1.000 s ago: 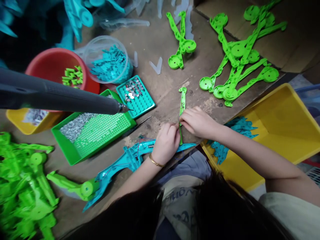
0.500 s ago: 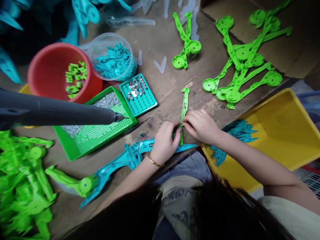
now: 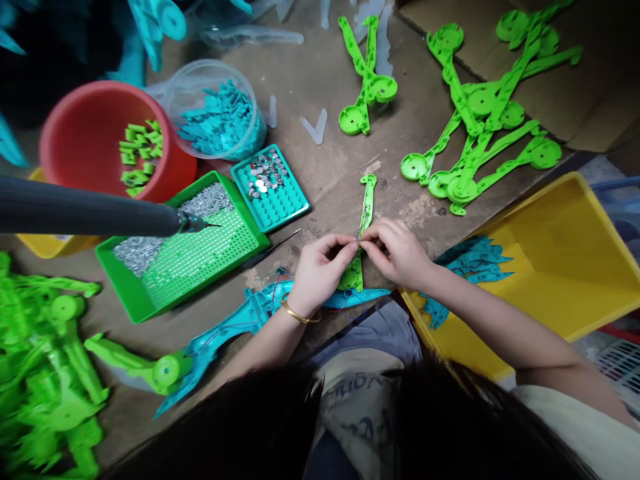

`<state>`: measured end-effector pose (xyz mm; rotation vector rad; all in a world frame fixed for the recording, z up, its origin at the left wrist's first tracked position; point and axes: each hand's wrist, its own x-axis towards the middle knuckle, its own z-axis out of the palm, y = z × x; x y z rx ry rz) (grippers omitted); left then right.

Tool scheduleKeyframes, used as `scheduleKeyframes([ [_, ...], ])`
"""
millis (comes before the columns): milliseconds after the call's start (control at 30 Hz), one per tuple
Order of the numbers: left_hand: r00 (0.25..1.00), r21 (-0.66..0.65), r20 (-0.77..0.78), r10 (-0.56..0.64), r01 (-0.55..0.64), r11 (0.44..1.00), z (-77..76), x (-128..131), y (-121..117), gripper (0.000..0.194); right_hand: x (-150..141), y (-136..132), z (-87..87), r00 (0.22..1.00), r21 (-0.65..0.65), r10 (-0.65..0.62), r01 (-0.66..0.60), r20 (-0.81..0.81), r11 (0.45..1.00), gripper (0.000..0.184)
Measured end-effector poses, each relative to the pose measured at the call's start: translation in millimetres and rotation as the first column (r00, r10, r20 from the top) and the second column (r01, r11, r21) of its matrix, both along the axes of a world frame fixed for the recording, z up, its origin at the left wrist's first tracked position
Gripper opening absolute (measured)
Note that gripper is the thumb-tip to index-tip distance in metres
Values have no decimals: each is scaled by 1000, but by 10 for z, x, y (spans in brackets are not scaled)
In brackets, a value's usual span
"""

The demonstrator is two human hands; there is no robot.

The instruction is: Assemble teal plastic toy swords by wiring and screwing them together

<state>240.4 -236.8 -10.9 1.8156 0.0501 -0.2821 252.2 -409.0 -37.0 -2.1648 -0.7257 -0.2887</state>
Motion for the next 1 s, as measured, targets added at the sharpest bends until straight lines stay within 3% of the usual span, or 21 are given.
scheduleKeyframes([
  [200, 996, -119, -64, 57, -64, 991, -19, -2, -11, 18, 10, -8, 15, 998, -21, 18, -19, -60, 1000, 4],
  [467, 991, -143, -74, 110, -119, 982, -40, 10, -36, 10, -3, -16, 5, 998, -58, 52, -51, 17, 997, 7],
  [667, 995, -120, -46, 92, -97, 988, -41, 24, -34, 9, -61, -8, 12, 998, -96, -22, 27, 53, 995, 10],
  [800, 999, 71, 54, 6, -9, 997, -1, -10, -44, 11, -75, -4, 12, 996, -132, -69, 77, 62, 988, 10],
  [900, 985, 281, 158, -69, 22, 959, 17, -69, -55, 13, -78, 4, 40, 995, -64, -94, 92, -25, 994, 8],
  [1000, 966, 403, 228, -124, 22, 915, 7, -117, -63, 12, -84, 13, 83, 978, 29, -100, 107, -182, 994, 7],
])
